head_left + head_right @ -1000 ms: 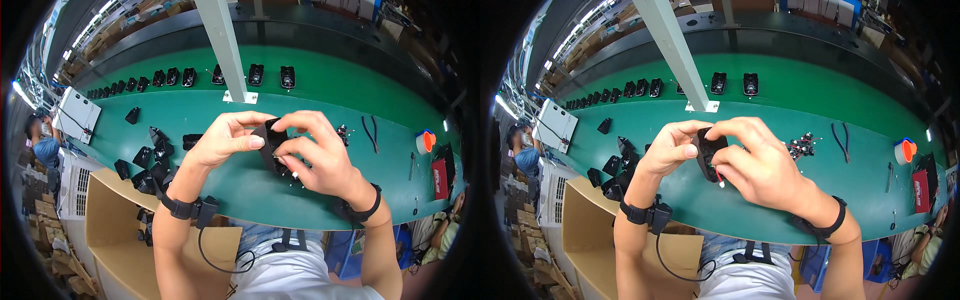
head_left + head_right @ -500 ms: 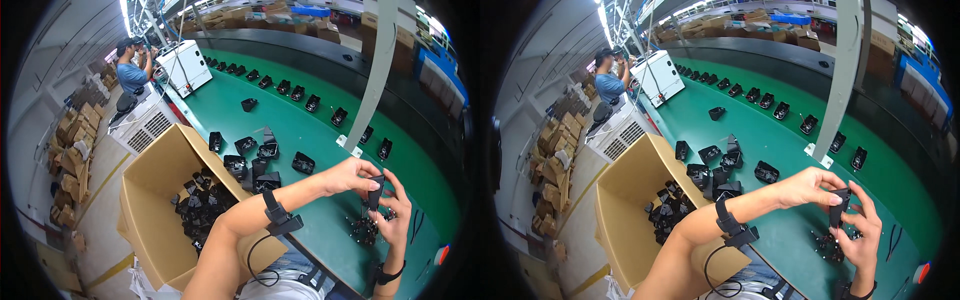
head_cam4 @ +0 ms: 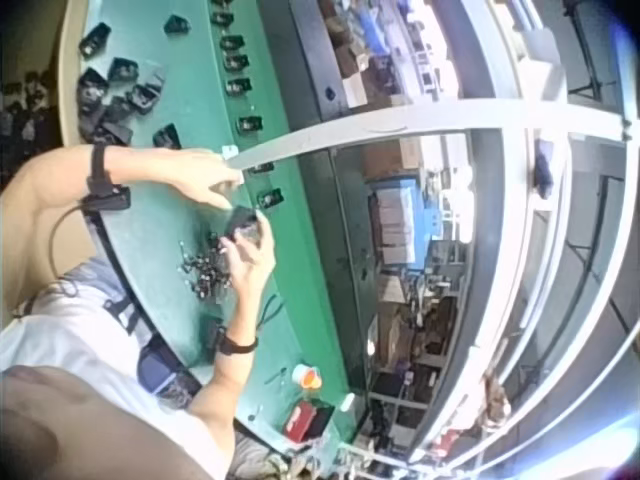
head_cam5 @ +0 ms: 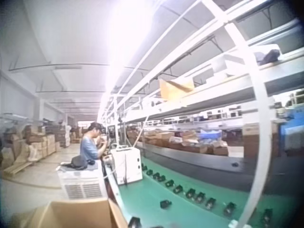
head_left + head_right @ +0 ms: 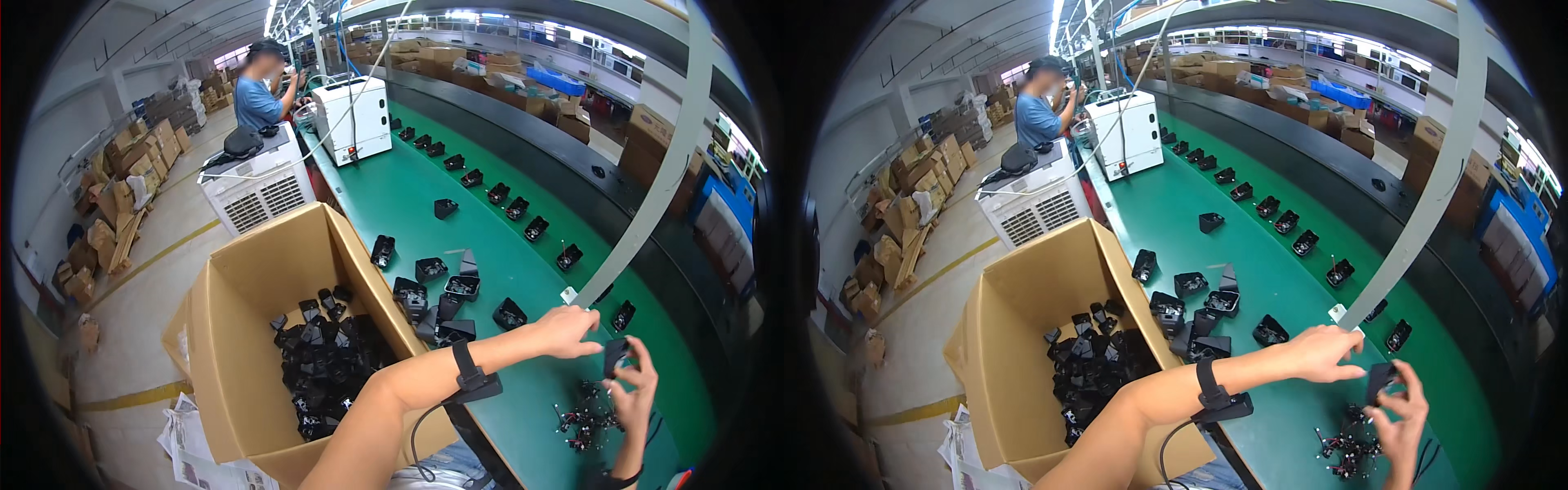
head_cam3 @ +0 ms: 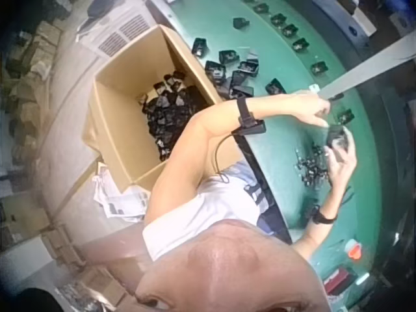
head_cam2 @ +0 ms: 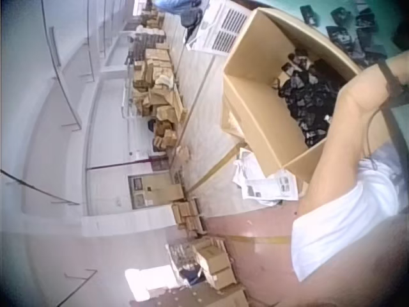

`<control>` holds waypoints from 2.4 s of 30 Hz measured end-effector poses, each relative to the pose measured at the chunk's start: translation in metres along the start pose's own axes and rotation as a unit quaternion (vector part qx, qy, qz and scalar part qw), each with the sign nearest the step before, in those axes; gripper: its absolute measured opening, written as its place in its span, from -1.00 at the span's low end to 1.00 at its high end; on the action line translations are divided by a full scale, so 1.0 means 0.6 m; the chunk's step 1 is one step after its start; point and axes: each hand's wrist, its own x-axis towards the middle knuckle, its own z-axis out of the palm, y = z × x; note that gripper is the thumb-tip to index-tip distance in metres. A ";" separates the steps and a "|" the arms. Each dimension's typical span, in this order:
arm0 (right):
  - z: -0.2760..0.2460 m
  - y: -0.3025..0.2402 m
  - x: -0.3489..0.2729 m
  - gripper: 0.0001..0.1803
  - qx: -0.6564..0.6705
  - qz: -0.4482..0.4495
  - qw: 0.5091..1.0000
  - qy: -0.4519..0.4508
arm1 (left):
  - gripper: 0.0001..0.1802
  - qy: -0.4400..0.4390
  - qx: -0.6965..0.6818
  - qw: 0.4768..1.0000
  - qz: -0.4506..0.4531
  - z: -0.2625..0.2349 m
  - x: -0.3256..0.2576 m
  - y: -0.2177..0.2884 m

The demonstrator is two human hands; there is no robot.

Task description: The person assembles small black electronic housings by inserting circuit boards and connecting wires. They pick up housings from a cardboard box, insert components by hand, and place the finished units in a row on a green workbench.

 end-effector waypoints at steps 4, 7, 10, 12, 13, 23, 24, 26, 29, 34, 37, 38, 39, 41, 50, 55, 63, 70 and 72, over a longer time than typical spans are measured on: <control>-0.064 0.142 0.042 -0.66 -0.199 0.011 0.980 0.026 | -0.13 -0.177 0.319 0.920 -0.143 -0.041 -0.006 -0.006; -0.112 0.273 0.048 -0.71 -0.166 0.162 0.973 -0.008 | 0.01 -0.295 0.332 0.870 -0.213 -0.047 0.002 -0.011; -0.098 0.330 0.020 -0.72 -0.228 0.167 0.959 -0.008 | -0.13 -0.354 0.326 0.838 -0.259 -0.045 0.013 -0.018; -0.093 0.340 0.016 -0.72 -0.239 0.166 0.957 -0.001 | -0.20 -0.319 0.350 0.830 -0.295 -0.048 0.014 -0.015; -0.089 0.337 0.017 -0.71 -0.242 0.166 0.956 -0.001 | -0.24 -0.308 0.362 0.823 -0.311 -0.044 0.016 -0.016; -0.080 0.179 -0.001 -0.65 -0.236 0.059 0.970 0.022 | -0.46 -0.299 0.342 0.815 -0.359 -0.053 0.016 -0.060; -0.084 0.143 -0.016 -0.62 -0.209 0.082 0.974 -0.036 | -0.50 -0.304 0.336 0.812 -0.369 -0.047 0.021 -0.065; -0.075 0.086 -0.042 -0.55 -0.147 0.124 0.971 -0.145 | -0.67 -0.307 0.330 0.824 -0.342 -0.040 0.026 -0.067; -0.021 0.028 -0.075 -0.43 -0.167 0.044 0.967 -0.187 | -0.70 -0.281 0.327 0.854 -0.292 -0.023 0.022 -0.069; 0.002 0.040 -0.082 -0.56 -0.164 0.099 0.967 -0.171 | -0.57 -0.256 0.320 0.908 -0.090 0.007 0.015 -0.059; 0.003 0.048 -0.081 -0.69 -0.191 0.068 0.969 -0.144 | -0.45 -0.243 0.277 0.928 -0.050 0.025 0.014 -0.053; -0.002 0.050 -0.079 -0.72 -0.194 0.075 0.967 -0.148 | -0.44 -0.231 0.267 0.935 -0.032 0.028 0.013 -0.048; -0.005 0.048 -0.077 -0.75 -0.170 0.086 0.973 -0.133 | -0.41 -0.242 0.263 0.933 -0.033 0.030 0.013 -0.045; -0.007 0.042 -0.072 -0.81 -0.118 0.107 0.982 -0.102 | -0.40 -0.224 0.266 0.937 -0.038 0.038 0.009 -0.049; -0.016 0.014 -0.053 -0.89 -0.069 0.053 0.996 0.032 | -0.40 -0.053 0.116 0.977 0.168 0.078 -0.005 -0.002; 0.006 -0.026 -0.039 -0.89 0.025 0.046 0.996 0.068 | -0.52 -0.041 0.000 0.980 0.195 0.114 -0.021 0.036; 0.022 0.027 -0.045 -0.70 0.256 0.119 0.954 0.100 | -0.71 -0.015 -0.176 0.977 0.119 0.086 -0.005 0.035; 0.033 0.016 -0.039 -0.90 0.249 0.106 0.962 0.043 | -0.69 -0.036 -0.206 0.972 0.107 0.077 -0.010 0.041; 0.032 0.017 -0.039 -0.92 0.240 0.111 0.962 0.073 | -0.71 -0.040 -0.256 0.961 0.095 0.066 -0.018 0.048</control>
